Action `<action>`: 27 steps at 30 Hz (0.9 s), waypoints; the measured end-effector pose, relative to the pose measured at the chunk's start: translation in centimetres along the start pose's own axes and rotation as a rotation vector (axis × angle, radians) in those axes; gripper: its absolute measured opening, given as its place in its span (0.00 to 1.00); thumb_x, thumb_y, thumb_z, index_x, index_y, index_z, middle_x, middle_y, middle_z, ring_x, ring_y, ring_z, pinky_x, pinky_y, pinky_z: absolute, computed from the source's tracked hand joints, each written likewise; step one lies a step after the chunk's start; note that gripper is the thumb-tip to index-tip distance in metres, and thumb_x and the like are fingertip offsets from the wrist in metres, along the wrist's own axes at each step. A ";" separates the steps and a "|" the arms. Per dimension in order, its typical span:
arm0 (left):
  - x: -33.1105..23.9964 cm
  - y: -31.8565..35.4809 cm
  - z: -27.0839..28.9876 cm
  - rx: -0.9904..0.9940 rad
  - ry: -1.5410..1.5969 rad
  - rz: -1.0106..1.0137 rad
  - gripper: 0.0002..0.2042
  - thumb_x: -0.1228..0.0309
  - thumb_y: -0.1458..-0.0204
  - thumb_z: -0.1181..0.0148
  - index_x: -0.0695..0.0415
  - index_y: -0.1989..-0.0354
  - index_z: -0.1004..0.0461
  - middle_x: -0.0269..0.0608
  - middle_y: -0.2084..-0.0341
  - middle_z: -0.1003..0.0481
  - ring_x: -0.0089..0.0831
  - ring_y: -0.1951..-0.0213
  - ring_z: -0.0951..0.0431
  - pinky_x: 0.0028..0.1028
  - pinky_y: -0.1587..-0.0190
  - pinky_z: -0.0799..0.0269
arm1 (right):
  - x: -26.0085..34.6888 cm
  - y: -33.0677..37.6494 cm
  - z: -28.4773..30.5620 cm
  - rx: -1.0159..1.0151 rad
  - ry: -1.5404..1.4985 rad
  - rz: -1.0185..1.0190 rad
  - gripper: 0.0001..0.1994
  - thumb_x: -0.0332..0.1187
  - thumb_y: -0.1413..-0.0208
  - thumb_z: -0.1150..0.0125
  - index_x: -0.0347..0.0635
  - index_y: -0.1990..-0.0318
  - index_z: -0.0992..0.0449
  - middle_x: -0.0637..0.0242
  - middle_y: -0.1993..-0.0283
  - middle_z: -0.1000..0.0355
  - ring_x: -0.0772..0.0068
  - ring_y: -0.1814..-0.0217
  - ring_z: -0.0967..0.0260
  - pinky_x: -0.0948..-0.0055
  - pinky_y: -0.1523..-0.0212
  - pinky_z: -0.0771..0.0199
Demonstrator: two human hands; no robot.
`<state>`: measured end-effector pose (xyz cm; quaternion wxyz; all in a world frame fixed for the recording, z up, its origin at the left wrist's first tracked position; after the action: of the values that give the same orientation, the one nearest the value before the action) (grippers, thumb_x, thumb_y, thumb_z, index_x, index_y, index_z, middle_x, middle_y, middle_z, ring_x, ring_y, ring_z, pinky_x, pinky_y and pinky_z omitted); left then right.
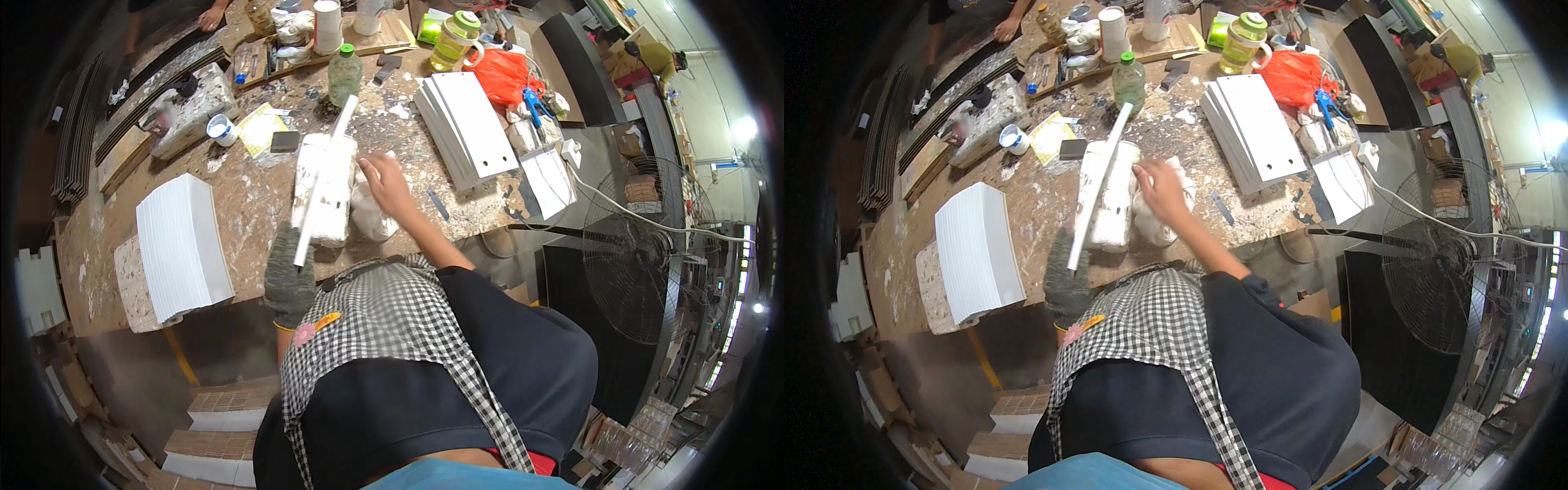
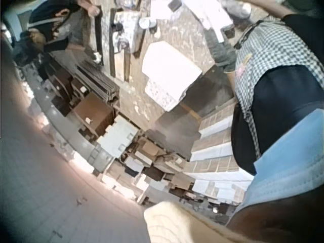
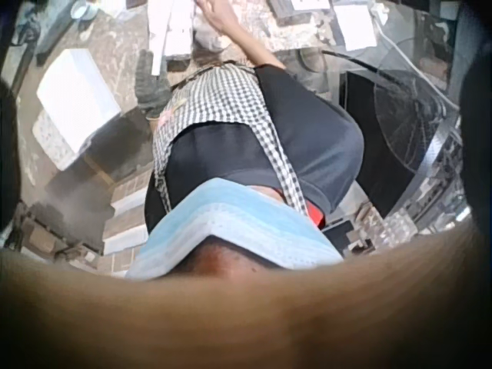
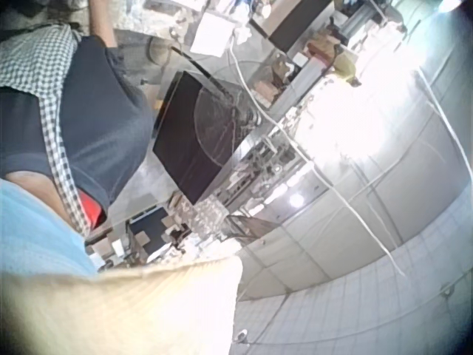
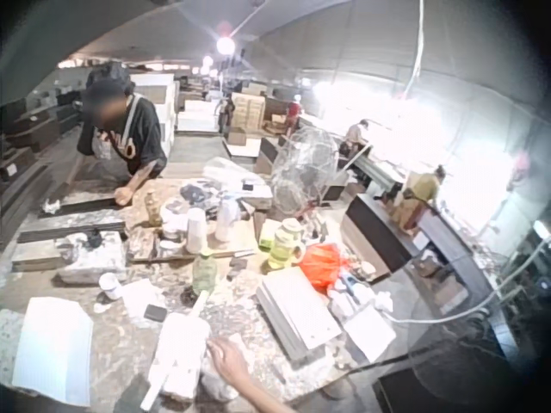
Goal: The person sands the edges of white rectangular panels using a sanding block and wipes them with a cloth. They handle multiple panels one at a time, alternating between sanding and wiping, and stack the finished panels on the workbench.
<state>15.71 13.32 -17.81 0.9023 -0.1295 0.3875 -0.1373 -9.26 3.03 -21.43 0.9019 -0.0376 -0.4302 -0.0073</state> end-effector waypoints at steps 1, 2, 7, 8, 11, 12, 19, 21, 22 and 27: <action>-0.3 -0.2 -0.6 0.068 -0.071 -0.133 0.24 0.68 0.41 0.40 0.62 0.36 0.31 0.55 0.38 0.29 0.47 0.37 0.28 0.42 0.35 0.32 | 1.0 1.3 -0.4 0.107 -0.400 -0.139 0.32 0.59 0.35 0.46 0.39 0.38 0.29 0.49 0.42 0.29 0.56 0.37 0.32 0.57 0.38 0.33; -0.7 -0.5 -1.1 0.137 -0.144 -0.267 0.25 0.69 0.41 0.40 0.61 0.35 0.31 0.54 0.37 0.30 0.46 0.36 0.29 0.43 0.35 0.33 | 2.0 2.1 -0.6 0.204 -0.806 -0.300 0.33 0.60 0.35 0.45 0.39 0.37 0.30 0.51 0.44 0.28 0.57 0.37 0.33 0.57 0.39 0.32; -2.7 -1.6 -2.1 0.345 -0.384 -0.673 0.27 0.70 0.44 0.44 0.52 0.32 0.33 0.47 0.32 0.35 0.45 0.33 0.34 0.46 0.30 0.38 | 2.3 2.2 3.4 0.150 -0.824 -0.611 0.36 0.34 0.35 0.43 0.25 0.27 0.52 0.53 0.52 0.27 0.75 0.59 0.28 0.80 0.64 0.24; -2.6 -2.0 -2.2 0.432 -0.378 -0.696 0.28 0.69 0.43 0.44 0.52 0.32 0.34 0.47 0.31 0.36 0.45 0.32 0.35 0.47 0.29 0.40 | 1.2 2.0 5.4 0.139 -0.651 -0.435 0.32 0.31 0.34 0.44 0.24 0.28 0.48 0.47 0.48 0.27 0.70 0.56 0.27 0.75 0.58 0.20; 0.4 -3.2 -0.2 0.365 -0.385 -0.345 0.26 0.63 0.39 0.43 0.52 0.32 0.34 0.47 0.31 0.37 0.46 0.29 0.40 0.46 0.25 0.49 | -4.7 -1.1 11.7 -0.070 -0.562 -0.572 0.25 0.32 0.33 0.49 0.34 0.30 0.38 0.50 0.42 0.25 0.57 0.44 0.25 0.61 0.42 0.23; 2.0 -3.4 0.6 0.393 -0.497 -0.117 0.27 0.62 0.39 0.41 0.53 0.31 0.35 0.47 0.30 0.38 0.44 0.27 0.43 0.44 0.24 0.53 | -7.1 -2.1 14.1 -0.282 -0.265 -0.571 0.25 0.34 0.31 0.49 0.32 0.30 0.39 0.47 0.40 0.27 0.59 0.43 0.26 0.64 0.39 0.27; 13.0 0.7 11.1 0.068 -1.183 0.534 0.34 0.51 0.41 0.40 0.47 0.27 0.40 0.48 0.25 0.47 0.54 0.26 0.50 0.53 0.25 0.58 | -22.5 -8.9 25.3 -0.466 0.064 -0.348 0.18 0.41 0.35 0.44 0.38 0.47 0.19 0.51 0.55 0.19 0.57 0.48 0.21 0.65 0.45 0.27; 14.5 2.3 12.2 0.137 -1.212 0.715 0.36 0.50 0.42 0.40 0.46 0.26 0.42 0.48 0.26 0.47 0.53 0.26 0.50 0.53 0.25 0.58 | -24.5 -10.1 25.8 -0.361 0.200 -0.370 0.22 0.48 0.37 0.42 0.39 0.46 0.20 0.49 0.53 0.20 0.56 0.46 0.22 0.63 0.44 0.27; 14.9 3.0 12.2 0.119 -1.181 0.716 0.36 0.50 0.42 0.39 0.46 0.26 0.42 0.48 0.26 0.47 0.53 0.26 0.49 0.53 0.26 0.57 | -25.0 -10.7 25.7 -0.275 0.284 -0.402 0.27 0.53 0.40 0.40 0.41 0.44 0.21 0.47 0.50 0.21 0.54 0.44 0.23 0.61 0.42 0.28; 15.9 5.1 9.9 -0.034 -1.262 0.504 0.37 0.56 0.43 0.36 0.50 0.26 0.43 0.47 0.28 0.42 0.48 0.28 0.43 0.50 0.27 0.52 | -23.5 -12.6 23.2 -0.098 0.739 -0.421 0.64 0.82 0.69 0.37 0.56 0.25 0.46 0.33 0.27 0.46 0.34 0.30 0.38 0.45 0.33 0.37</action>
<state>34.23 13.75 -23.48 0.9579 -0.1050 -0.1930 0.1851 -42.63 -8.29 -24.40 0.9714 0.0136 -0.0753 -0.2248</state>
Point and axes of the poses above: each hand's wrist, its own y-axis away from the middle knuckle, its own z-axis out of the back of the hand, x = y × z, the point moved 1 cm from there along -y, towards the middle knuckle
